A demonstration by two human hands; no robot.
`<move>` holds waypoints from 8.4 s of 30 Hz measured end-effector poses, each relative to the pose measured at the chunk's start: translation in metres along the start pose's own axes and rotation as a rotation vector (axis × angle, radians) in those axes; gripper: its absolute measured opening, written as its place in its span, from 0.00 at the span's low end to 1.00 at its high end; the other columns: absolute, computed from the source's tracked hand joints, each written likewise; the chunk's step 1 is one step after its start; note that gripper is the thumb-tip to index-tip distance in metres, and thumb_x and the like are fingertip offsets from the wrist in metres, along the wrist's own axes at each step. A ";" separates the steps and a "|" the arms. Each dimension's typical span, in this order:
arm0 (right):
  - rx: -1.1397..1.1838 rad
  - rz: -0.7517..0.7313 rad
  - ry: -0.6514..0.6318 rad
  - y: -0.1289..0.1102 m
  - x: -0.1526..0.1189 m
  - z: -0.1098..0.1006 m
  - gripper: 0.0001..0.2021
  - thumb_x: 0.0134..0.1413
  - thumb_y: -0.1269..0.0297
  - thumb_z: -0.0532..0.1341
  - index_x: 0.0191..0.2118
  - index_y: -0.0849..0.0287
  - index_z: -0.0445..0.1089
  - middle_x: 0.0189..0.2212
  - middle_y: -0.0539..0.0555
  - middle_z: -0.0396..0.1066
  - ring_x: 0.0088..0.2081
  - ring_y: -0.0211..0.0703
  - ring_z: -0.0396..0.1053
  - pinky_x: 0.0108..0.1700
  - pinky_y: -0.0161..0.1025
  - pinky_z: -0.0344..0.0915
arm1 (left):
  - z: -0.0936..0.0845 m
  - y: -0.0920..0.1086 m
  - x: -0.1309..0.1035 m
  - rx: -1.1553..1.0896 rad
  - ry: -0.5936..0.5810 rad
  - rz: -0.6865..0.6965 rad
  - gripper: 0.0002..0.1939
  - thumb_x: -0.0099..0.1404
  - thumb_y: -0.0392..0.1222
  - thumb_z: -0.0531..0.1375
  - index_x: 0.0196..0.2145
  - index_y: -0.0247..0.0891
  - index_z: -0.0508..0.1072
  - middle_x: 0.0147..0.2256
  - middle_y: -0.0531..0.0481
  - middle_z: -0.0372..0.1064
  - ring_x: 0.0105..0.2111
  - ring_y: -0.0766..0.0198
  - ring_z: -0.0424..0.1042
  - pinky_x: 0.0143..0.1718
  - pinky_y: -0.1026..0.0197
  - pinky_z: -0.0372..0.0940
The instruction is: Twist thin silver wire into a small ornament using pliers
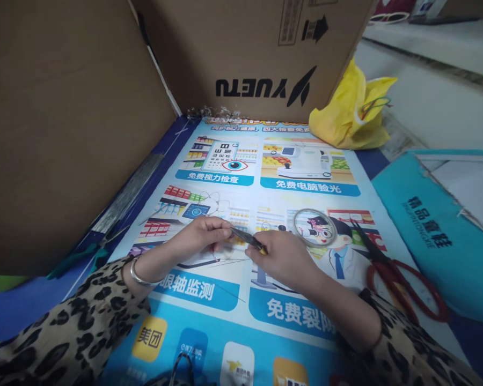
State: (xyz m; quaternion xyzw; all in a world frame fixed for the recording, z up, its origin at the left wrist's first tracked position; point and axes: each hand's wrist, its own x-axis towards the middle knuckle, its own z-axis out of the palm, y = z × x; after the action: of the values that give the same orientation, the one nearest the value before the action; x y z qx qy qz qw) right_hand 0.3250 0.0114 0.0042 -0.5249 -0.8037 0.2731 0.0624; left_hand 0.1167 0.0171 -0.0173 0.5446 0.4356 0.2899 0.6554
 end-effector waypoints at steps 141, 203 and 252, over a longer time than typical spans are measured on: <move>-0.270 -0.169 0.013 0.013 0.004 -0.006 0.11 0.54 0.56 0.54 0.31 0.58 0.66 0.31 0.53 0.68 0.34 0.42 0.65 0.33 0.35 0.55 | 0.014 0.000 0.001 -0.090 0.139 0.083 0.10 0.58 0.43 0.59 0.32 0.36 0.62 0.20 0.59 0.58 0.18 0.75 0.59 0.20 0.69 0.54; -0.421 -0.086 -0.040 0.002 0.002 -0.005 0.13 0.55 0.55 0.52 0.28 0.57 0.67 0.29 0.53 0.73 0.31 0.44 0.69 0.28 0.36 0.49 | 0.017 0.004 -0.002 -0.042 0.198 0.107 0.09 0.58 0.41 0.58 0.33 0.37 0.59 0.21 0.59 0.62 0.16 0.75 0.58 0.17 0.70 0.54; -0.110 -0.238 -0.015 0.010 0.004 0.004 0.12 0.54 0.57 0.54 0.24 0.58 0.59 0.24 0.50 0.64 0.27 0.37 0.61 0.29 0.34 0.51 | 0.008 -0.001 -0.002 -0.440 -0.074 0.024 0.08 0.55 0.34 0.58 0.32 0.37 0.60 0.20 0.56 0.67 0.13 0.73 0.60 0.16 0.70 0.53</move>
State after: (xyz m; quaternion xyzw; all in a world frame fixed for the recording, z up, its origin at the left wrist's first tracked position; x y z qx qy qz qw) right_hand 0.3300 0.0170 -0.0048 -0.4263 -0.8746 0.2231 0.0594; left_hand 0.1223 0.0116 -0.0178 0.4038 0.3310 0.3654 0.7707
